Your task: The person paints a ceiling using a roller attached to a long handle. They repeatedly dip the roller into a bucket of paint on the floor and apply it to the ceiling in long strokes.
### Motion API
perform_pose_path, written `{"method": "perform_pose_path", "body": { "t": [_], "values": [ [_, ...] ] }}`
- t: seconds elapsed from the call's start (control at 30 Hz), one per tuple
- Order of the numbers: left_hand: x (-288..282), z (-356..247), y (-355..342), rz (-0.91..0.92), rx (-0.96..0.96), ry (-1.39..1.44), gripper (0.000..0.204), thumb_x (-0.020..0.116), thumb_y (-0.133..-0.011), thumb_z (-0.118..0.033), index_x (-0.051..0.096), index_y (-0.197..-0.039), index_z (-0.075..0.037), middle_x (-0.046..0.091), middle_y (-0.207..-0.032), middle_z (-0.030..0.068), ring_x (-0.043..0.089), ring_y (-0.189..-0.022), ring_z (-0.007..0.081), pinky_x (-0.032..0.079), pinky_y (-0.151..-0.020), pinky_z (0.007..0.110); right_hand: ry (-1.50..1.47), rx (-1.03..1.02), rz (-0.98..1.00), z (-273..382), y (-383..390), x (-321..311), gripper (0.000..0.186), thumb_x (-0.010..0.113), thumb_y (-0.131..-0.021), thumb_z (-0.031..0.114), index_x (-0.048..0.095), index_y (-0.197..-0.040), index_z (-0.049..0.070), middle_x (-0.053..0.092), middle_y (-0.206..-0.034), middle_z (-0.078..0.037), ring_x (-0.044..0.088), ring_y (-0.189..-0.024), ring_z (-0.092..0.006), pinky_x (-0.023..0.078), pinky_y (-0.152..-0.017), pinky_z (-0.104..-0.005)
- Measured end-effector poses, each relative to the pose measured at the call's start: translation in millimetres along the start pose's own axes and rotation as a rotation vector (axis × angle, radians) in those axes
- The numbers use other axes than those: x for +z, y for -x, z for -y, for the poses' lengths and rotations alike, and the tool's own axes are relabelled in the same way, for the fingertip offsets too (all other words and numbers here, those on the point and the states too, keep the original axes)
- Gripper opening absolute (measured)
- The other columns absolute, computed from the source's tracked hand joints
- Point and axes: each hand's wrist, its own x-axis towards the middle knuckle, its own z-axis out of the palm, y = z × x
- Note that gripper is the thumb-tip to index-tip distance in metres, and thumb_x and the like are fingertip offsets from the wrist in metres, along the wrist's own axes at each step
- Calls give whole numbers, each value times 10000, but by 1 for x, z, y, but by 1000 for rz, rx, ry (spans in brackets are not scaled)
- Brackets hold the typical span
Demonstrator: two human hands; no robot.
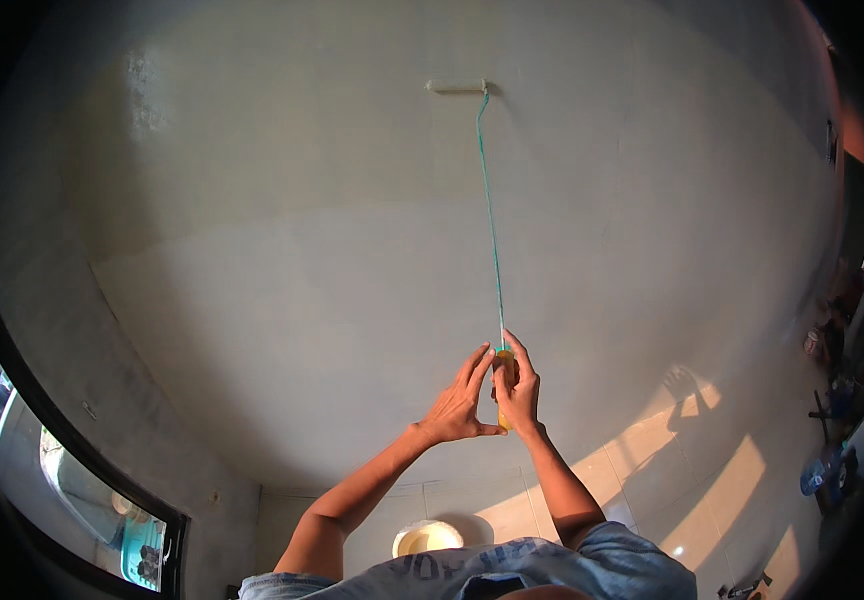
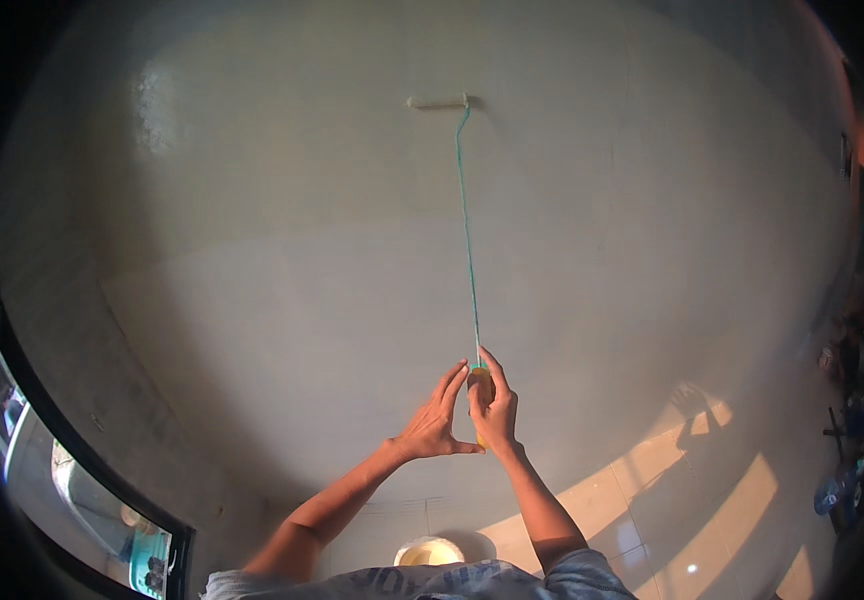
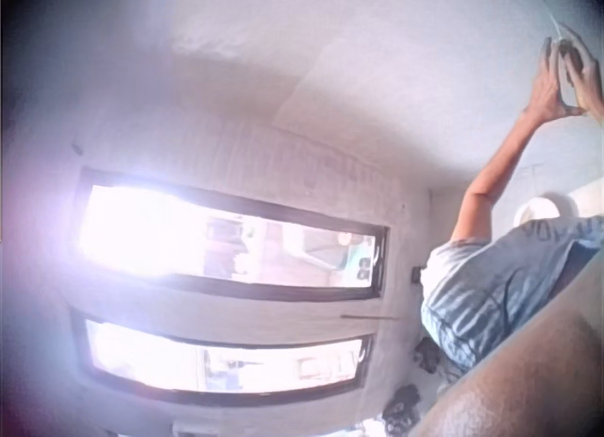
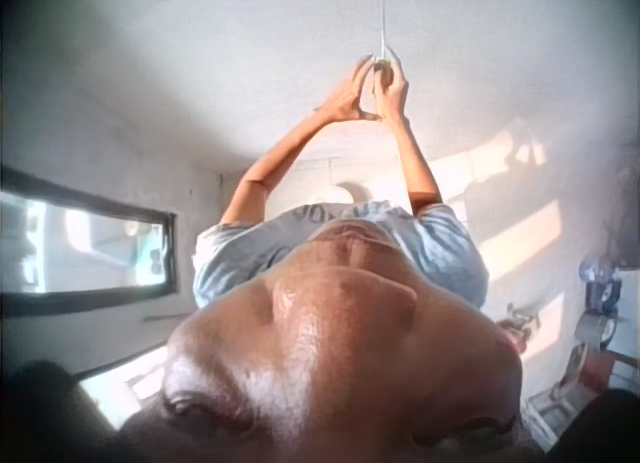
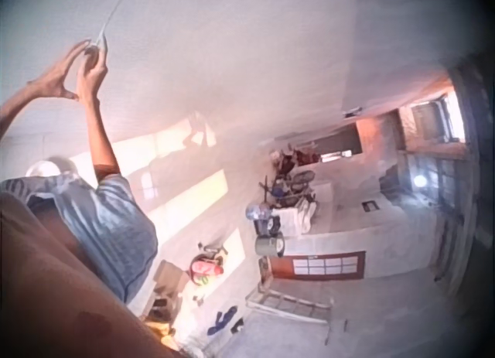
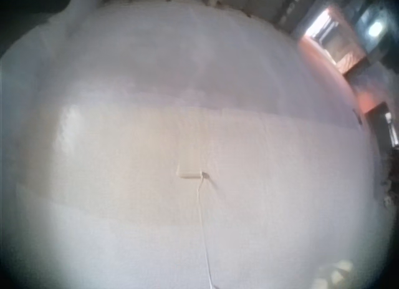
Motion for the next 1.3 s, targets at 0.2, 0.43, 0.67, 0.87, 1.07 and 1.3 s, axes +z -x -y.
{"method": "perform_pose_path", "body": {
  "t": [0.2,0.43,0.67,0.87,1.07,1.3],
  "values": [
    [55,-5,33,66,-48,57,1359,933,-567,-411,42,-1529,-55,139,-1564,240,322,-1382,459,449,-1068,490,82,-16,-4,-44,52,-21,520,579,-896,34,496,-1406,96,506,-636,25,463,-538,-57,414,-518,-233],
    [93,-26,56,112,-65,152,1307,937,-564,-351,103,-1527,-60,134,-1573,231,354,-1368,449,478,-1042,485,98,52,-6,-58,103,-51,457,623,-915,98,532,-1360,47,610,-701,-28,536,-612,-67,456,-570,-241],
    [109,-26,53,136,-33,225,1282,929,-589,-306,96,-1537,-85,123,-1586,213,283,-1405,451,424,-1094,488,92,67,-12,-66,113,-65,457,619,-924,93,520,-1366,38,607,-698,-6,538,-615,-57,461,-577,-241],
    [121,-35,38,215,-100,231,1299,936,-579,-303,83,-1530,-67,120,-1579,217,259,-1416,454,413,-1111,484,91,115,-41,-70,111,-85,465,612,-923,79,515,-1377,51,583,-691,1,517,-619,-52,449,-575,-235],
    [131,-35,36,230,-143,225,1323,942,-566,-308,63,-1525,-70,117,-1574,219,259,-1418,457,420,-1109,489,75,171,-15,-86,112,-91,456,610,-923,82,520,-1369,53,601,-712,-12,524,-637,-54,458,-585,-240],
    [135,-38,32,232,-168,210,1312,938,-574,-304,67,-1530,-83,117,-1573,218,280,-1409,459,421,-1109,490,46,99,-8,-89,109,-95,454,553,-959,34,480,-1406,47,492,-658,66,451,-540,-17,377,-496,-192]
  ]
}}
